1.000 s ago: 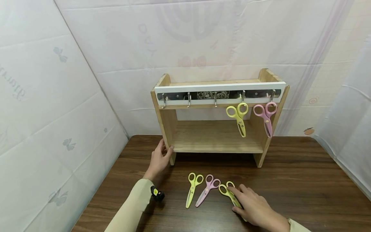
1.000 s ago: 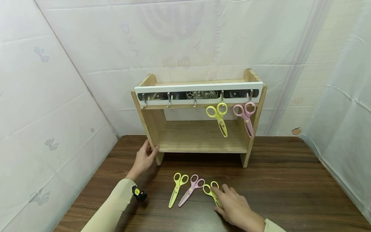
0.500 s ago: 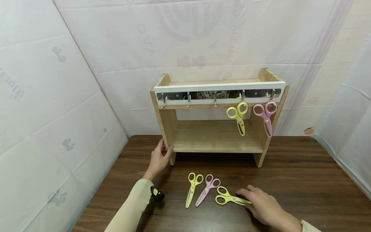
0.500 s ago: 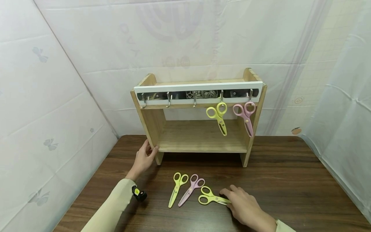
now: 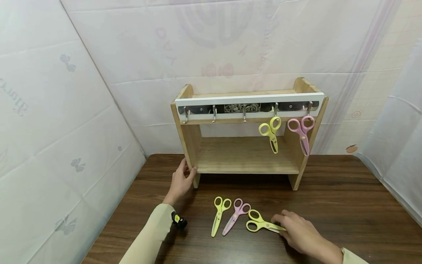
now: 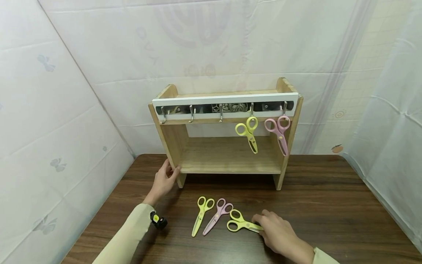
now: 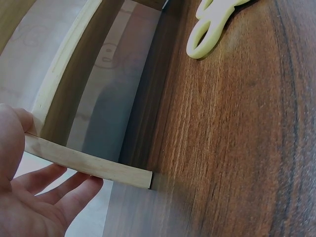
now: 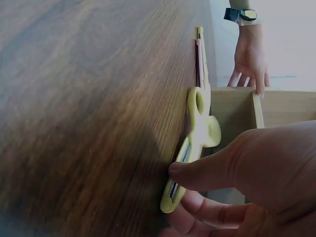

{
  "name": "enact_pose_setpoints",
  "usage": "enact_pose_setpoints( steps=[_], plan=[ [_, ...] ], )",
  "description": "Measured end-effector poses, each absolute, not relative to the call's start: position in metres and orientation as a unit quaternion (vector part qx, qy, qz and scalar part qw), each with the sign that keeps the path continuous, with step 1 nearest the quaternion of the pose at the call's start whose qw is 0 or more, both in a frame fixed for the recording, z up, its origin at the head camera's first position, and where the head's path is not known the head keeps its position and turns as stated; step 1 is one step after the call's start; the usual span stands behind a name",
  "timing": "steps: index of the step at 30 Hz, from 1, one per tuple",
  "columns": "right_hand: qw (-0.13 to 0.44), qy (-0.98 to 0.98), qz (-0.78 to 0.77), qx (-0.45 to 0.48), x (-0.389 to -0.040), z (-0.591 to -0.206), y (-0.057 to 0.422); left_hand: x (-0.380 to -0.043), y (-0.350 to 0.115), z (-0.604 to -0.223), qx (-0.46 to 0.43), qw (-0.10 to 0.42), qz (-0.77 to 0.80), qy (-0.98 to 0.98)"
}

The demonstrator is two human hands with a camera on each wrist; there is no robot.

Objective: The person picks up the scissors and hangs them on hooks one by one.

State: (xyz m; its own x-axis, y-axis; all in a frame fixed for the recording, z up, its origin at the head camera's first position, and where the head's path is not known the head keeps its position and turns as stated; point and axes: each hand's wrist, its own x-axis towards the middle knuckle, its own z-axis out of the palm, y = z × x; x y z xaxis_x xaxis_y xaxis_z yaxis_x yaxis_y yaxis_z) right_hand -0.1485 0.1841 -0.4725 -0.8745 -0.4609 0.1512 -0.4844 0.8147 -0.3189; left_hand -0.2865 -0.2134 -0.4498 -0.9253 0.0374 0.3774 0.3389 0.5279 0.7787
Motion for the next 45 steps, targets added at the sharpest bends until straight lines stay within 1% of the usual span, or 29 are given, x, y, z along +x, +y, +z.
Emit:
enact_pose_setpoints(
  steps=[5, 19, 30, 38, 45],
  plan=[
    [0.009, -0.95, 0.195, 0.243, -0.1525, -0.4684, 0.187, -0.2856, -0.2132, -0.4495, -0.11, 0.157, -0.477, -0.858],
    [0.035, -0.946, 0.204, 0.249, -0.1542, -0.4728, 0.1898, -0.2862, -0.2134, -0.4495, -0.113, 0.157, -0.481, -0.855],
    [0.025, -0.949, 0.204, 0.24, -0.1533, -0.473, 0.1899, -0.2854, -0.2124, -0.4482, -0.108, 0.157, -0.478, -0.857],
    [0.035, -0.949, 0.197, 0.243, -0.1538, -0.4737, 0.19, -0.2861, -0.2131, -0.4493, -0.108, 0.155, -0.478, -0.857],
    [0.02, -0.947, 0.204, 0.249, -0.1568, -0.4705, 0.192, -0.2867, -0.2137, -0.4507, -0.112, 0.153, -0.482, -0.856]
  ],
)
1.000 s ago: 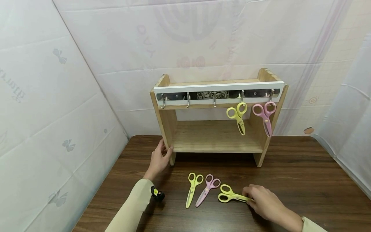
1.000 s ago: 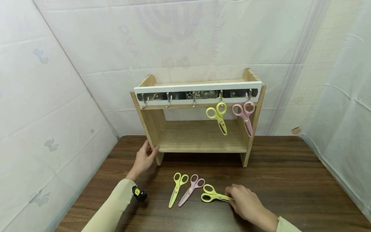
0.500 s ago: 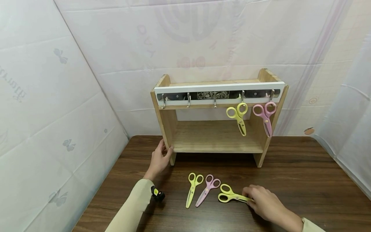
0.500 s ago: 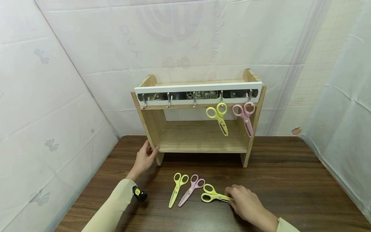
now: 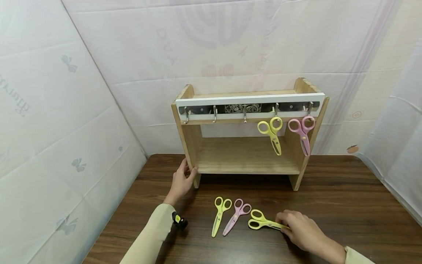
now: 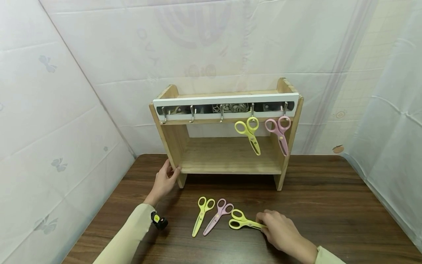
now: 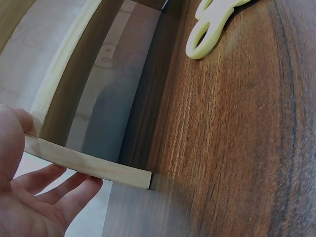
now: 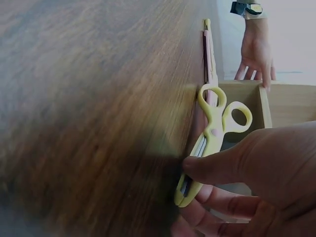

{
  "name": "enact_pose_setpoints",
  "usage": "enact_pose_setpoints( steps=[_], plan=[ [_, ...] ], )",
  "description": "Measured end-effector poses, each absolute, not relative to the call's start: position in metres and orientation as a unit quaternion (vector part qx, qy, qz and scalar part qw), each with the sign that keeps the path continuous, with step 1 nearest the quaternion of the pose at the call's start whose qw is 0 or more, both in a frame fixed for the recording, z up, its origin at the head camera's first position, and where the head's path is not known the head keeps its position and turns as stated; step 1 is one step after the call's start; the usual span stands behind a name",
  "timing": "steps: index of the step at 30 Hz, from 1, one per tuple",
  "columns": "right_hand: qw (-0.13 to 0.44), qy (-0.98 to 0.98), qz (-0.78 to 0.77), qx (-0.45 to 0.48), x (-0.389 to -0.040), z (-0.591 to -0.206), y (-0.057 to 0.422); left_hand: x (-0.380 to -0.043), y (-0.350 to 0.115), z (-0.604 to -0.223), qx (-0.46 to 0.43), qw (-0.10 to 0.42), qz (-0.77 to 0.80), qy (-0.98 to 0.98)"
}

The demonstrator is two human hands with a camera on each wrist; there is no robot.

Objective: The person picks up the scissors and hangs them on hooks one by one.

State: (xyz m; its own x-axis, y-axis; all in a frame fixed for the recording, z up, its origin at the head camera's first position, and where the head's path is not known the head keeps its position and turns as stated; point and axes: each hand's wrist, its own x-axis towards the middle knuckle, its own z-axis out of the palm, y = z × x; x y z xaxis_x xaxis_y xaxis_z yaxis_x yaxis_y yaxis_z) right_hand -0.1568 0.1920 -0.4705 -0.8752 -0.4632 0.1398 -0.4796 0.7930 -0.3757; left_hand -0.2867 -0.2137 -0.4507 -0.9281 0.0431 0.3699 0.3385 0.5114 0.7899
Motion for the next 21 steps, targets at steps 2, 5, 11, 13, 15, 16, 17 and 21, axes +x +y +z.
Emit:
enact_pose_setpoints(
  steps=[2, 5, 11, 13, 15, 16, 17, 21],
  plan=[
    [0.026, -0.945, 0.202, 0.256, -0.158, -0.467, 0.194, -0.287, -0.214, -0.451, -0.112, 0.154, -0.48, -0.856],
    [0.052, -0.943, 0.194, 0.266, -0.161, -0.458, 0.195, -0.287, -0.213, -0.451, -0.107, 0.152, -0.48, -0.857],
    [0.124, -0.936, 0.183, 0.273, -0.172, -0.425, 0.193, -0.288, -0.214, -0.45, -0.1, 0.15, -0.48, -0.859],
    [0.158, -0.931, 0.184, 0.274, -0.176, -0.412, 0.192, -0.287, -0.213, -0.45, -0.1, 0.148, -0.479, -0.859],
    [0.193, -0.922, 0.189, 0.278, -0.18, -0.398, 0.191, -0.287, -0.213, -0.45, -0.1, 0.147, -0.479, -0.86],
    [0.213, -0.916, 0.192, 0.281, -0.182, -0.392, 0.19, -0.287, -0.213, -0.45, -0.1, 0.146, -0.479, -0.86],
    [0.231, -0.909, 0.196, 0.287, -0.185, -0.385, 0.189, -0.287, -0.213, -0.45, -0.1, 0.145, -0.479, -0.86],
    [0.295, -0.877, 0.22, 0.308, -0.193, -0.363, 0.185, -0.287, -0.213, -0.449, -0.101, 0.145, -0.48, -0.86]
  ],
)
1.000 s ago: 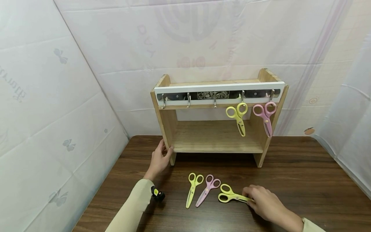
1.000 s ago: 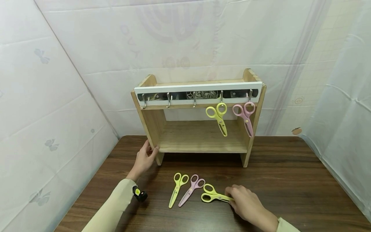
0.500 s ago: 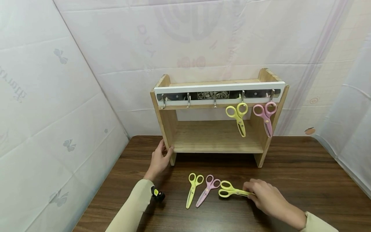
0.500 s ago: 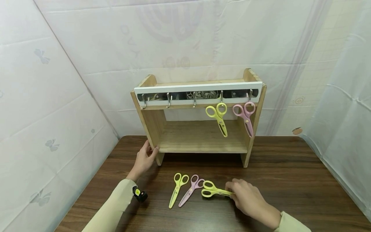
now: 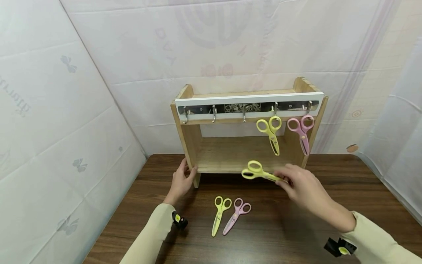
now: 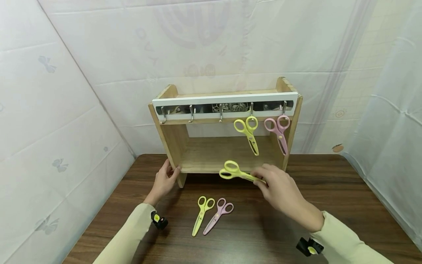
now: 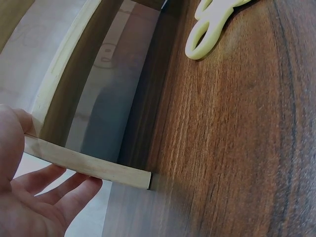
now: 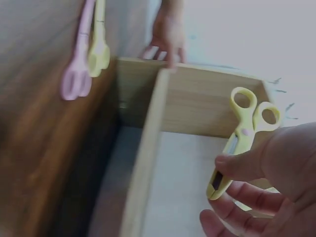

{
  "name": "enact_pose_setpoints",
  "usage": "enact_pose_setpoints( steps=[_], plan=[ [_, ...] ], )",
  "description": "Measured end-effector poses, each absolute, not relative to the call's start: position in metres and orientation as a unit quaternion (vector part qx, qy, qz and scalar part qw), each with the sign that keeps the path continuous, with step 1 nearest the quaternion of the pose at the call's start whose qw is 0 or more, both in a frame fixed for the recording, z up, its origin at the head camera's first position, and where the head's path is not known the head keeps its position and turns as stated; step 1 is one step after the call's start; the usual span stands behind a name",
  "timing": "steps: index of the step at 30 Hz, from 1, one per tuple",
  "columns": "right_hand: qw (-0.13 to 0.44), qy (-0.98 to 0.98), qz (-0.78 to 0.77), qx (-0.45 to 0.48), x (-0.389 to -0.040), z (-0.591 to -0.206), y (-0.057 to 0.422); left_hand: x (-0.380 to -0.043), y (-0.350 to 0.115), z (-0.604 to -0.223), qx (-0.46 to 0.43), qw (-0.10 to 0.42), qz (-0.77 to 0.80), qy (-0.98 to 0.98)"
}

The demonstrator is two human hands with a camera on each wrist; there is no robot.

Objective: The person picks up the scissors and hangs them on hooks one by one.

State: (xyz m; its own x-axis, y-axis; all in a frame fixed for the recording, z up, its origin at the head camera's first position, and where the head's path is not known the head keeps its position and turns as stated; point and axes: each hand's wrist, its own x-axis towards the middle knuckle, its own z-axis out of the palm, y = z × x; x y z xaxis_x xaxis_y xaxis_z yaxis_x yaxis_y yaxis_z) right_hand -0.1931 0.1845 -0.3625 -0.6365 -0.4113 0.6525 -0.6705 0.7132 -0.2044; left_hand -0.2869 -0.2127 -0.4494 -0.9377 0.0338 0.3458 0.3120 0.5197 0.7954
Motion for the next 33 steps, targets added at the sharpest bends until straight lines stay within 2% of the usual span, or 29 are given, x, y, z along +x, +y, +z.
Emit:
enact_pose_setpoints(
  steps=[5, 19, 33],
  plan=[
    [0.329, -0.846, 0.27, 0.32, -0.201, -0.342, 0.177, -0.287, -0.213, -0.45, -0.104, 0.144, -0.483, -0.857],
    [0.354, -0.819, 0.355, 0.281, -0.219, -0.321, 0.151, -0.287, -0.214, -0.45, -0.106, 0.146, -0.486, -0.855],
    [0.311, -0.825, 0.401, 0.247, -0.234, -0.32, 0.13, -0.288, -0.214, -0.451, -0.113, 0.159, -0.485, -0.852]
  ],
)
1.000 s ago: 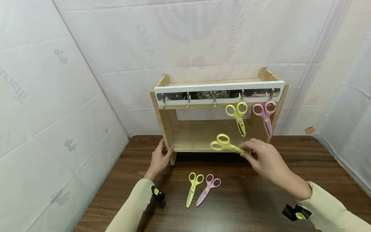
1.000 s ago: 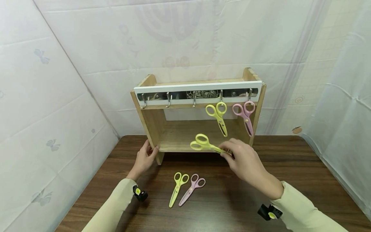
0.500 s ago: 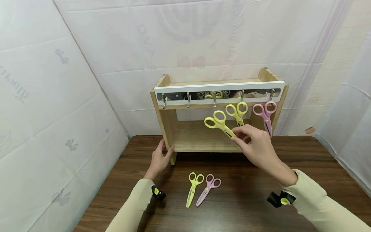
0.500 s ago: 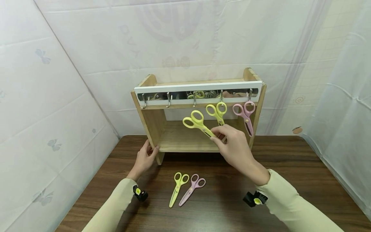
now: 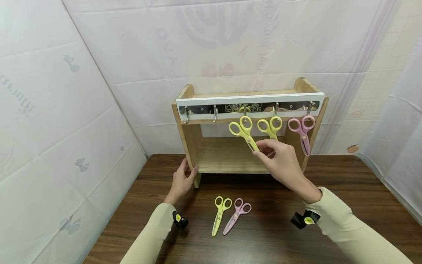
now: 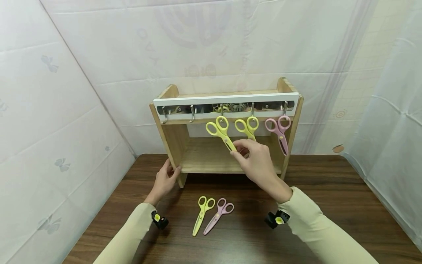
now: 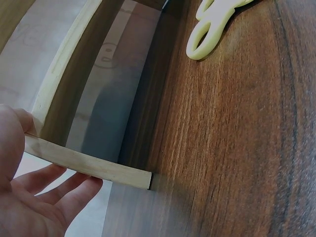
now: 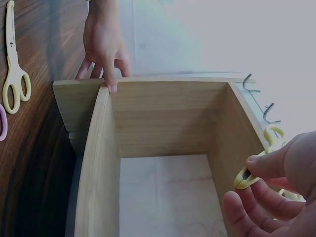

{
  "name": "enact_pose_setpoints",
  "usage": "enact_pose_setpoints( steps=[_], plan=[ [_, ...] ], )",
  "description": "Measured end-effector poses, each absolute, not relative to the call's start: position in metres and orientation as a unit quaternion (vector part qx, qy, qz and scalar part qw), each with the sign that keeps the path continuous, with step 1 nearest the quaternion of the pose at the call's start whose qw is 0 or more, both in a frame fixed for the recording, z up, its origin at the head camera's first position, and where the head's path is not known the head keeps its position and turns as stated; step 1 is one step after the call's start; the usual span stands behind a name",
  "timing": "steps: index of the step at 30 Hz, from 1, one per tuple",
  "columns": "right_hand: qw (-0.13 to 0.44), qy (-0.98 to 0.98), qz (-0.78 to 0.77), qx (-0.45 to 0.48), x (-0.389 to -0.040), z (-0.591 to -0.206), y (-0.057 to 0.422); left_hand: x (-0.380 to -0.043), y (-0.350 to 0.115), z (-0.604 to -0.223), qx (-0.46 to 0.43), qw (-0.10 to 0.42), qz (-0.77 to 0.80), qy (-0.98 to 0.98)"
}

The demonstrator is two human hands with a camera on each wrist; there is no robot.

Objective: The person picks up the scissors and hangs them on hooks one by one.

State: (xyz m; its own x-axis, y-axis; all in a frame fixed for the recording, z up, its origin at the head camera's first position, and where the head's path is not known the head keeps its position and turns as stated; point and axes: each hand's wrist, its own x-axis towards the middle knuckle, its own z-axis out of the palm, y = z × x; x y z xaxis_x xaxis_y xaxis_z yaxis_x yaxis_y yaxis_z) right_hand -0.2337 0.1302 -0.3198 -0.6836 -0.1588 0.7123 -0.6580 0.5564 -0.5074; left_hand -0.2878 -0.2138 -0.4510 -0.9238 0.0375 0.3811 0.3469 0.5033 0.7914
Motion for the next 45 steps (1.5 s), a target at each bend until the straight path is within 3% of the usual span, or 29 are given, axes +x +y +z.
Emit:
enact_pose_setpoints(
  steps=[45],
  plan=[
    [0.315, -0.827, 0.412, 0.217, -0.25, -0.356, 0.108, -0.287, -0.213, -0.451, -0.108, 0.156, -0.482, -0.855]
  ],
)
